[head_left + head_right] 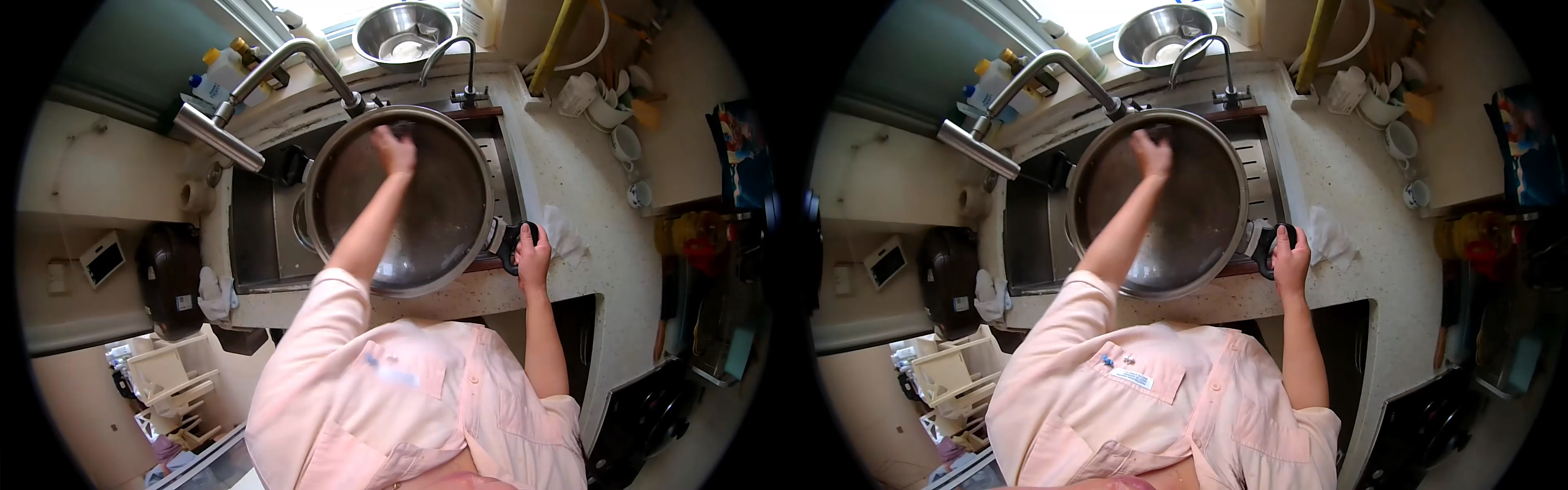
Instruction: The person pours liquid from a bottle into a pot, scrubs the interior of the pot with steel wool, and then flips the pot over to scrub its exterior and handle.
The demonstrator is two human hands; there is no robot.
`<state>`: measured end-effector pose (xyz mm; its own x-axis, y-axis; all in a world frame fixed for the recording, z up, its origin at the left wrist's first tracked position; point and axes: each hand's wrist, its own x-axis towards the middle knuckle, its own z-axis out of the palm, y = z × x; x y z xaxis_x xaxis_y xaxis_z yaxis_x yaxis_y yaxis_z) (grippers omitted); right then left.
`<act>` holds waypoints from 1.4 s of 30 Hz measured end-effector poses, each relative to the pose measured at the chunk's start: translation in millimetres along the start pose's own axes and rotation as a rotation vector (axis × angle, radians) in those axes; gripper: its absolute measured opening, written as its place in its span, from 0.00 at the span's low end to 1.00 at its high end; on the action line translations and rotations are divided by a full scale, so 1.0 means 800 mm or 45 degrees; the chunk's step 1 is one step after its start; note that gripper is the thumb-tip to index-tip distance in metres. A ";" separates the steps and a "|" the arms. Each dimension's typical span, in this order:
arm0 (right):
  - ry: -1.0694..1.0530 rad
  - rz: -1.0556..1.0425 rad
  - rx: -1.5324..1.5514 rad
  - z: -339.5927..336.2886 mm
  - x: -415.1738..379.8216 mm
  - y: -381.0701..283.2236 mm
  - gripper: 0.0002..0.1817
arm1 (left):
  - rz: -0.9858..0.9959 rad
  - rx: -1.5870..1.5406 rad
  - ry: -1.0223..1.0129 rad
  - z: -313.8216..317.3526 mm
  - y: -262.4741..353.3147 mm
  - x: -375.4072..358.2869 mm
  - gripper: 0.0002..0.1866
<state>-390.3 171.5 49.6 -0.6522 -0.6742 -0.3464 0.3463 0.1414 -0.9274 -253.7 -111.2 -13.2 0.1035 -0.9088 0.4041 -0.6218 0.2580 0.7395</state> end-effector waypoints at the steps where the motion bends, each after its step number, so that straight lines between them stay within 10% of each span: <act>1: 0.011 0.000 -0.024 0.001 0.000 0.000 0.11 | 0.115 -0.155 -0.200 0.002 0.030 -0.022 0.14; 8: -0.005 0.000 -0.058 -0.008 0.005 0.014 0.10 | 0.749 0.109 -1.529 -0.128 0.011 -0.099 0.18; 14: 0.027 -0.006 -0.023 0.007 -0.001 -0.005 0.12 | 0.392 0.622 -0.395 -0.096 -0.044 0.023 0.15; 16: 0.015 0.012 -0.033 0.012 -0.001 -0.014 0.11 | 0.034 0.181 -0.752 -0.061 -0.018 -0.030 0.16; 19: 0.047 0.041 -0.060 0.014 0.002 -0.016 0.11 | 0.273 -0.342 -0.962 -0.073 0.065 -0.136 0.16; 23: 0.061 0.045 -0.024 0.007 0.001 -0.005 0.12 | 0.781 0.250 -1.135 -0.137 -0.014 -0.077 0.18; 27: 0.073 0.056 0.035 0.015 0.004 -0.014 0.11 | 0.827 0.975 -0.815 -0.194 -0.071 0.020 0.13; 29: 0.057 0.075 0.072 0.019 0.006 -0.021 0.11 | 0.657 1.000 -1.111 -0.208 -0.064 -0.024 0.15; 33: 0.108 0.102 0.084 0.017 0.006 -0.013 0.11 | 0.371 -0.060 -1.671 -0.183 0.036 -0.138 0.16; 35: 0.117 0.091 0.092 0.014 0.003 -0.010 0.11 | 0.477 -0.323 -1.446 -0.126 0.041 -0.147 0.16; 39: 0.110 0.080 0.104 0.013 0.005 -0.009 0.11 | 0.565 0.394 -1.053 -0.098 -0.007 -0.053 0.20; 42: 0.108 0.108 0.116 0.018 0.005 -0.019 0.11 | 0.415 0.590 -1.324 -0.168 -0.024 -0.063 0.18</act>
<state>-388.7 156.1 64.7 -0.6715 -0.5983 -0.4373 0.4599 0.1263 -0.8790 -142.9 -26.6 24.5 -0.6598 -0.7077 -0.2529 -0.7463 0.5777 0.3305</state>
